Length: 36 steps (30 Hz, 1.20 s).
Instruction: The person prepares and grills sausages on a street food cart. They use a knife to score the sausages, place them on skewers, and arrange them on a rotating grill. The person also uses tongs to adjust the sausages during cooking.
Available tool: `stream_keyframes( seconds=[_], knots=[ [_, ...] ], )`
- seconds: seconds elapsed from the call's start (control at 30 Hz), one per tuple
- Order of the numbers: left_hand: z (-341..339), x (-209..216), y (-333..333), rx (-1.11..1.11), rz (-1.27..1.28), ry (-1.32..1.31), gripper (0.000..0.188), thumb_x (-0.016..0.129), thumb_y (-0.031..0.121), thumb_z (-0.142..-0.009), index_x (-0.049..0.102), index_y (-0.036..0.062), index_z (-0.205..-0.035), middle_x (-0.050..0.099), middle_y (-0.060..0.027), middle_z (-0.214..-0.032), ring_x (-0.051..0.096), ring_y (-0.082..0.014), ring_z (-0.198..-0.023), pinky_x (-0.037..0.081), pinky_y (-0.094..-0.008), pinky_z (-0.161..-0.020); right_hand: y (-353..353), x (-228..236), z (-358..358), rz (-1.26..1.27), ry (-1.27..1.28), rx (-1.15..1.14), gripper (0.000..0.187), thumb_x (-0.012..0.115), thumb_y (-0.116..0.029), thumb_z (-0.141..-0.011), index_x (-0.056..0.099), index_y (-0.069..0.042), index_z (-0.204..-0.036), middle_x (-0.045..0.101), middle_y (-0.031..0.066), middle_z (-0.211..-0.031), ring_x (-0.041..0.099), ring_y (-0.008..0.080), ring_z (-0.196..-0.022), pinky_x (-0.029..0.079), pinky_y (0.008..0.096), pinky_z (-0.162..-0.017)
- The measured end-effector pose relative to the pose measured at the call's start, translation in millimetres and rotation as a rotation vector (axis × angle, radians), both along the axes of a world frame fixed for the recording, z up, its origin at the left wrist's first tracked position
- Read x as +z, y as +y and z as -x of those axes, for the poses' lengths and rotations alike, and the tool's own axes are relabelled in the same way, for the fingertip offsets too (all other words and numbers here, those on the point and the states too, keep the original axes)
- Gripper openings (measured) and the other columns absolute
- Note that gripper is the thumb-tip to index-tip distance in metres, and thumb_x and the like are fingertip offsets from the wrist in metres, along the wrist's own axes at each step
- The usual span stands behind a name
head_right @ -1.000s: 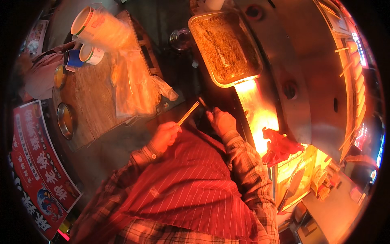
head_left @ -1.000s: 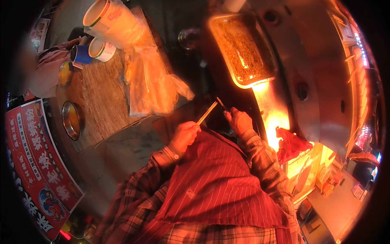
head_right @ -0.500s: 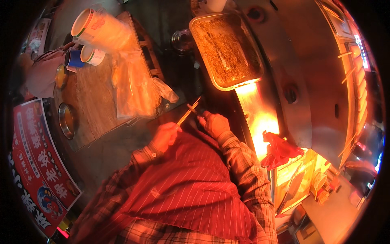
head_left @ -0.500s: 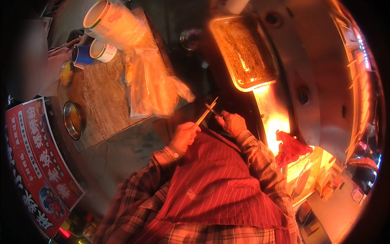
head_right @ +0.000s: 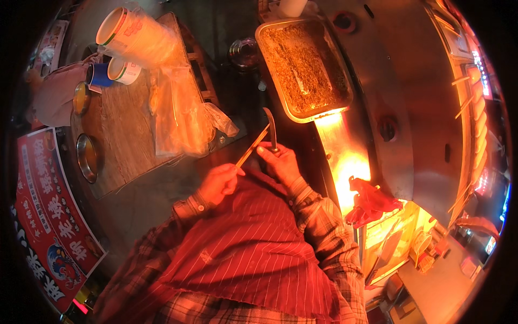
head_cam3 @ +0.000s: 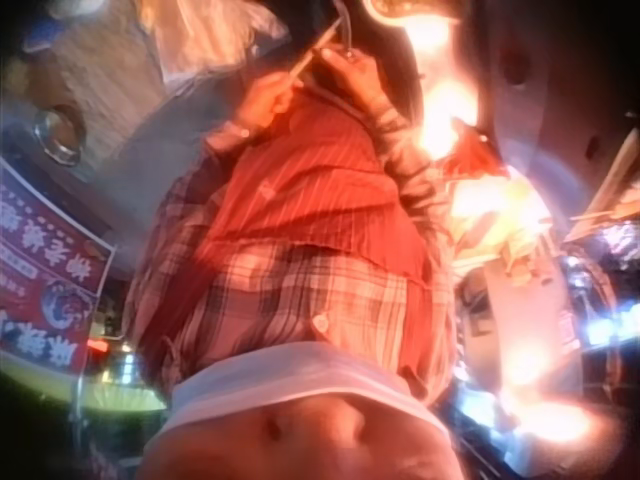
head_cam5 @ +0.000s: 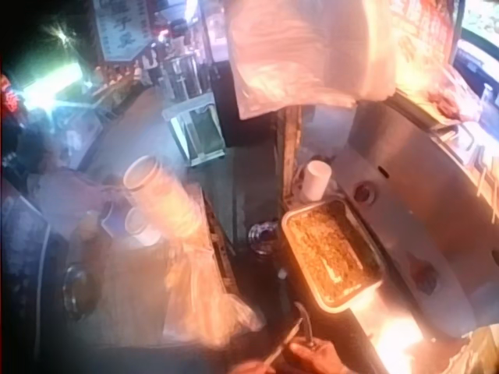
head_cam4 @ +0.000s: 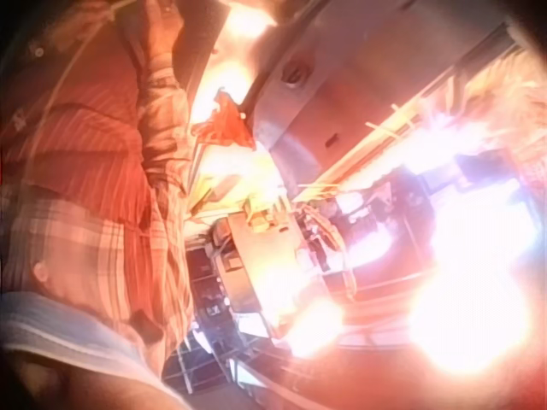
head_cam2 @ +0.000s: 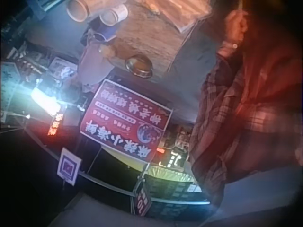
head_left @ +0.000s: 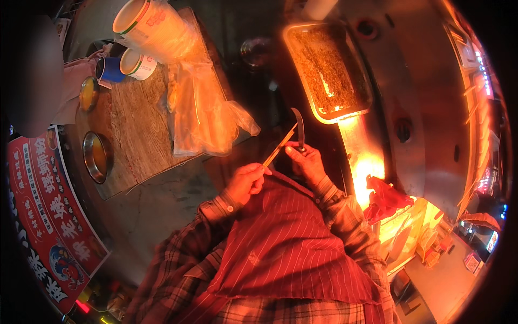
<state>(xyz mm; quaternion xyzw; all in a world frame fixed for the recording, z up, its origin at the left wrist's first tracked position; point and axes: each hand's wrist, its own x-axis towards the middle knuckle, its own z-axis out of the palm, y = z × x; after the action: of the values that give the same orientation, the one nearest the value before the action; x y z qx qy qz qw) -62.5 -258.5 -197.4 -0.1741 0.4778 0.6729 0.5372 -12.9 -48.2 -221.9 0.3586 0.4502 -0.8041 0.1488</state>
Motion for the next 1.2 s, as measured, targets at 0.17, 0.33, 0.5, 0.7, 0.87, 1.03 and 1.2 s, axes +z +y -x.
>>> stream_keyframes(
  seconds=[0.17,0.33,0.5,0.7,0.87,1.03,1.2],
  knots=[
    [-3.1,-2.3,-3.7,-0.057,-0.097,-0.009,0.025,0.046,0.019,-0.103,0.06,-0.0011,-0.101,0.045,0.0002,-0.063,0.037,-0.0067,-0.051,0.029,-0.0203,-0.046,-9.5,6.6,5.3,0.137,-0.019,-0.057,0.013,0.071,-0.015,-0.089,0.065,-0.005,-0.095,0.046,-0.0045,-0.054,0.037,0.0063,-0.04,0.026,0.0237,-0.038],
    [-6.5,-2.0,2.3,-0.087,-0.094,0.055,0.026,0.043,0.021,-0.104,0.057,-0.0004,-0.105,0.042,0.0011,-0.062,0.035,-0.0072,-0.051,0.028,-0.0209,-0.047,-18.8,15.2,8.2,0.161,-0.002,-0.07,0.01,0.072,-0.01,-0.087,0.062,-0.007,-0.086,0.048,-0.0048,-0.055,0.037,0.0055,-0.041,0.028,0.023,-0.038],
    [-8.1,-3.6,1.8,-0.037,-0.106,0.032,0.027,0.044,0.022,-0.103,0.058,-0.0011,-0.11,0.043,0.0015,-0.063,0.035,-0.0073,-0.051,0.028,-0.0209,-0.047,-23.8,17.2,6.0,0.173,-0.005,-0.017,0.012,0.073,-0.01,-0.087,0.063,-0.007,-0.08,0.053,-0.0041,-0.058,0.041,0.0043,-0.044,0.03,0.0221,-0.04],
    [-8.2,4.0,-0.1,-0.048,-0.074,0.064,0.036,0.044,0.025,-0.103,0.058,-0.0043,-0.119,0.046,0.0004,-0.065,0.036,-0.0077,-0.052,0.029,-0.0217,-0.049,-24.8,23.7,7.0,0.029,-0.009,-0.082,0.016,0.072,-0.013,-0.088,0.061,-0.007,-0.079,0.05,-0.0024,-0.054,0.039,0.0063,-0.041,0.028,0.0236,-0.038],
    [-7.1,8.8,-5.6,-0.034,-0.088,0.026,0.036,0.043,0.023,-0.103,0.06,-0.006,-0.116,0.048,-0.0009,-0.067,0.038,-0.0084,-0.054,0.032,-0.0217,-0.052,-24.7,26.8,8.5,0.038,0.009,-0.082,0.018,0.072,-0.014,-0.088,0.059,-0.007,-0.078,0.049,-0.001,-0.053,0.039,0.0079,-0.039,0.028,0.0247,-0.037],
    [-12.0,0.6,-5.8,0.106,-0.048,-0.05,0.028,0.043,0.013,-0.099,0.059,-0.0049,-0.113,0.049,-0.0016,-0.071,0.04,-0.0085,-0.057,0.032,-0.0216,-0.053,-32.7,18.9,2.5,0.038,-0.03,-0.051,0.017,0.076,-0.012,-0.084,0.061,-0.009,-0.078,0.048,-0.0064,-0.055,0.037,0.0031,-0.042,0.026,0.0222,-0.038],
    [-19.9,-18.1,-10.0,0.137,-0.109,0.123,0.024,0.041,0.01,-0.098,0.058,-0.0008,-0.112,0.053,-0.0039,-0.08,0.047,-0.0102,-0.066,0.038,-0.0216,-0.059,-39.9,16.0,1.1,0.012,-0.005,-0.085,0.018,0.078,-0.012,-0.082,0.061,-0.01,-0.076,0.048,-0.0085,-0.058,0.038,0.0013,-0.045,0.027,0.0211,-0.041]
  ],
)
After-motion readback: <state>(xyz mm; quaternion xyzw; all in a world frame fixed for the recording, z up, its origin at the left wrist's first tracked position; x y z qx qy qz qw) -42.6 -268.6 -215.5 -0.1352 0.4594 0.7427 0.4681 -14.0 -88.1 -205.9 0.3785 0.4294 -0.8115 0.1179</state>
